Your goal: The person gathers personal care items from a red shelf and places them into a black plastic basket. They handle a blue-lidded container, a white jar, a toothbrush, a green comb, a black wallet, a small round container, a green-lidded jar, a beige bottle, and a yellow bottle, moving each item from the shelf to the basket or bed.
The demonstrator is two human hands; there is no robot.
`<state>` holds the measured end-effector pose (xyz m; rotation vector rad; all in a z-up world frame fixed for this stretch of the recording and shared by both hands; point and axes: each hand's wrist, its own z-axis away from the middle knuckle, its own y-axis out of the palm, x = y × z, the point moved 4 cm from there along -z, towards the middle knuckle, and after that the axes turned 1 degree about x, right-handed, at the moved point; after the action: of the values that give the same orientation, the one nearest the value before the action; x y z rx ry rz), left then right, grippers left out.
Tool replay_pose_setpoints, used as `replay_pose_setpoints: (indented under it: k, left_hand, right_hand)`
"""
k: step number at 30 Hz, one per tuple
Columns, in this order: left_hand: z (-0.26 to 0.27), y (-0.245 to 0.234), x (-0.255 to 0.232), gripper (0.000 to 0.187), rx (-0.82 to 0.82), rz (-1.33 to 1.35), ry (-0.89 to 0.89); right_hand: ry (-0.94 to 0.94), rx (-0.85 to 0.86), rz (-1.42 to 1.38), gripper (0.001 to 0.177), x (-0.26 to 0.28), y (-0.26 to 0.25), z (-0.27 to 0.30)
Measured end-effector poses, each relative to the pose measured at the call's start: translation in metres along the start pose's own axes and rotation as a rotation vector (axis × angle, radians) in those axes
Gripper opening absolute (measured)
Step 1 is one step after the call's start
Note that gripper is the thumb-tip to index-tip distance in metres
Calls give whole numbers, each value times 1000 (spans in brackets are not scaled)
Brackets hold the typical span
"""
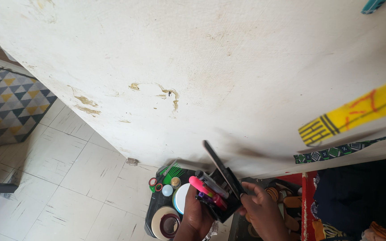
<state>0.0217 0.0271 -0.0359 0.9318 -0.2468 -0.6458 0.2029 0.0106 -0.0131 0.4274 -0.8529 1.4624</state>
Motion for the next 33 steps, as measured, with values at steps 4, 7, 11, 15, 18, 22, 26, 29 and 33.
replay_pose_setpoints:
  k: [4, 7, 11, 15, 18, 22, 26, 29, 33]
  left_hand:
    - [-1, 1, 3, 65, 105, -88, -22]
    - [-6, 2, 9, 69, 102, -114, -33]
    - [-19, -17, -4, 69, -189, -387, 36]
    - [-17, -20, -48, 62, -193, -499, 299]
    - [5, -8, -70, 56, -267, -553, 374]
    - [17, 11, -72, 52, -331, -550, 349]
    - [15, 17, -66, 51, -295, -526, 353]
    - [19, 16, -66, 51, -280, -538, 372]
    - [27, 12, -72, 51, -320, -567, 368]
  right_hand:
    - [98, 149, -94, 37, -31, -13, -20]
    - [74, 142, -100, 39, -49, -24, -32]
    - [34, 131, -83, 40, -60, -47, -41]
    - [39, -14, -33, 40, -78, -64, -62]
    - [28, -11, -39, 42, -102, -61, -85]
    - [2, 9, 96, 42, -123, -37, -120]
    - [48, -2, 133, 39, -139, 3, -147]
    - [70, 14, 141, 38, -153, 30, -164]
    - [98, 21, 140, 38, -177, 52, -189]
